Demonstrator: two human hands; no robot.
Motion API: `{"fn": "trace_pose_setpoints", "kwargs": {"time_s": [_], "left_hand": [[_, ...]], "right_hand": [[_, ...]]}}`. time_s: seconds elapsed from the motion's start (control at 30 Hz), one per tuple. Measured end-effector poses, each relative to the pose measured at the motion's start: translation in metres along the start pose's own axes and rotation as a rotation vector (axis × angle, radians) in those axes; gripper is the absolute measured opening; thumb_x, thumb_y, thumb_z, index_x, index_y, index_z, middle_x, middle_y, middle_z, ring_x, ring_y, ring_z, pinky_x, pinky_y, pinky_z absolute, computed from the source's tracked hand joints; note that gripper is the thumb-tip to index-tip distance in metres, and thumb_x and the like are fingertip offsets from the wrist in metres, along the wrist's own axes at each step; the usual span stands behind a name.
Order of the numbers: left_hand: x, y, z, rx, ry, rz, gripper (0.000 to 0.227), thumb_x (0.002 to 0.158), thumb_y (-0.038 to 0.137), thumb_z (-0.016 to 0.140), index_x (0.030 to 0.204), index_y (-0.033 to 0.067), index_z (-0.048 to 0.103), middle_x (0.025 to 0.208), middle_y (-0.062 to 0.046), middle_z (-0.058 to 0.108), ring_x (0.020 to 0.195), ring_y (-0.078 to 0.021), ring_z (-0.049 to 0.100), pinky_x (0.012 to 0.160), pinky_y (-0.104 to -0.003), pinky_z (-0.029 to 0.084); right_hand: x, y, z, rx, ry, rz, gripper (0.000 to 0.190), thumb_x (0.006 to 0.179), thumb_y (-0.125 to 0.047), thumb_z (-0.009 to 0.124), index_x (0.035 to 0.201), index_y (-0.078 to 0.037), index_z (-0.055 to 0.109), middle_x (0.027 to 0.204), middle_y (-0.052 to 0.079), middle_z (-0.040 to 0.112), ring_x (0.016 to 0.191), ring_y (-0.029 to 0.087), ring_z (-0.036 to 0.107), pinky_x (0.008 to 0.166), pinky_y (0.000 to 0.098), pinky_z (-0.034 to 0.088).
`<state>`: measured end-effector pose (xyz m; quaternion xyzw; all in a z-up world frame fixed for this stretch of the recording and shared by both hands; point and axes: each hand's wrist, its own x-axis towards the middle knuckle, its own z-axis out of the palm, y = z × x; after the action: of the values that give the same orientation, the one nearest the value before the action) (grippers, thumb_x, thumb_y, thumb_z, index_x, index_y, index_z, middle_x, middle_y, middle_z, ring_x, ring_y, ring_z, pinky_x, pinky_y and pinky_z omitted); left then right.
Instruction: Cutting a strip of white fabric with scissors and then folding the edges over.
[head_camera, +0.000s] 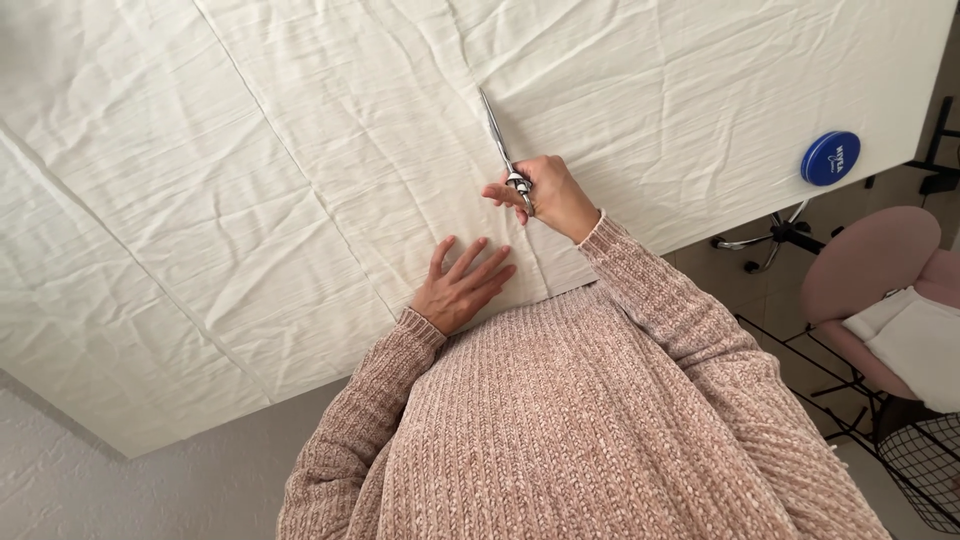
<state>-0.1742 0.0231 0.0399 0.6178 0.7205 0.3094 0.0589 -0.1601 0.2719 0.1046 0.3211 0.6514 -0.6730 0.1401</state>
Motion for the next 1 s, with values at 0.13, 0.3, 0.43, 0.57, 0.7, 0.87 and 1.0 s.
{"fn": "trace_pose_setpoints", "kwargs": {"time_s": [0.13, 0.3, 0.43, 0.57, 0.7, 0.87, 1.0], "left_hand": [[0.0, 0.002, -0.001, -0.011, -0.001, -0.005, 0.029, 0.105, 0.033, 0.052, 0.132, 0.0282, 0.062, 0.152, 0.003, 0.053, 0.14, -0.0232, 0.048, 0.118, -0.058, 0.026], [0.001, 0.002, -0.003, -0.008, 0.001, 0.001, 0.029, 0.105, 0.032, 0.052, 0.132, 0.0281, 0.062, 0.151, 0.003, 0.053, 0.139, -0.0237, 0.049, 0.118, -0.058, 0.026], [0.002, 0.001, -0.005, -0.007, -0.004, -0.001, 0.03, 0.104, 0.032, 0.054, 0.133, 0.0291, 0.061, 0.151, 0.004, 0.054, 0.139, -0.0228, 0.049, 0.118, -0.057, 0.027], [0.004, 0.002, -0.007, -0.004, 0.013, -0.003, 0.029, 0.103, 0.03, 0.055, 0.131, 0.0285, 0.063, 0.15, 0.003, 0.055, 0.138, -0.0234, 0.051, 0.117, -0.057, 0.028], [0.004, 0.001, -0.006, -0.012, 0.021, -0.001, 0.029, 0.103, 0.03, 0.056, 0.131, 0.0281, 0.062, 0.15, 0.002, 0.055, 0.137, -0.0241, 0.051, 0.117, -0.058, 0.028], [0.003, 0.003, -0.007, -0.026, 0.019, 0.0, 0.029, 0.102, 0.028, 0.056, 0.131, 0.0267, 0.063, 0.15, 0.001, 0.055, 0.137, -0.0246, 0.051, 0.116, -0.058, 0.028], [0.007, 0.0, -0.011, -0.026, 0.017, 0.002, 0.03, 0.1, 0.028, 0.059, 0.13, 0.0258, 0.063, 0.15, 0.0, 0.055, 0.138, -0.0253, 0.051, 0.116, -0.059, 0.027]], "right_hand": [[0.0, 0.001, 0.0, 0.0, 0.014, 0.023, 0.03, 0.089, -0.027, 0.081, 0.077, -0.001, 0.073, 0.057, 0.008, 0.061, 0.037, 0.012, 0.057, 0.037, 0.0231, 0.047], [0.014, 0.002, 0.0, -0.028, 0.006, -0.017, 0.028, 0.086, -0.025, 0.084, 0.077, -0.001, 0.073, 0.057, 0.008, 0.062, 0.038, 0.013, 0.059, 0.037, 0.0242, 0.048], [0.015, -0.001, -0.001, -0.023, 0.023, 0.015, 0.028, 0.088, -0.026, 0.081, 0.076, -0.003, 0.073, 0.056, 0.007, 0.061, 0.038, 0.012, 0.058, 0.036, 0.0231, 0.048], [0.027, 0.006, -0.002, -0.025, 0.009, -0.008, 0.029, 0.088, -0.027, 0.082, 0.077, -0.002, 0.074, 0.057, 0.008, 0.062, 0.04, 0.013, 0.06, 0.039, 0.0252, 0.049], [0.027, -0.008, -0.004, -0.051, 0.015, 0.011, 0.028, 0.087, -0.027, 0.083, 0.076, -0.003, 0.074, 0.055, 0.007, 0.061, 0.039, 0.013, 0.059, 0.038, 0.0244, 0.049], [0.032, -0.017, -0.003, -0.042, -0.002, 0.01, 0.03, 0.087, -0.029, 0.083, 0.076, -0.002, 0.075, 0.054, 0.008, 0.061, 0.04, 0.013, 0.061, 0.039, 0.0251, 0.051], [0.038, -0.018, -0.005, -0.064, 0.021, 0.01, 0.032, 0.088, -0.031, 0.082, 0.076, -0.003, 0.074, 0.055, 0.007, 0.061, 0.04, 0.013, 0.061, 0.04, 0.0244, 0.051]]}}
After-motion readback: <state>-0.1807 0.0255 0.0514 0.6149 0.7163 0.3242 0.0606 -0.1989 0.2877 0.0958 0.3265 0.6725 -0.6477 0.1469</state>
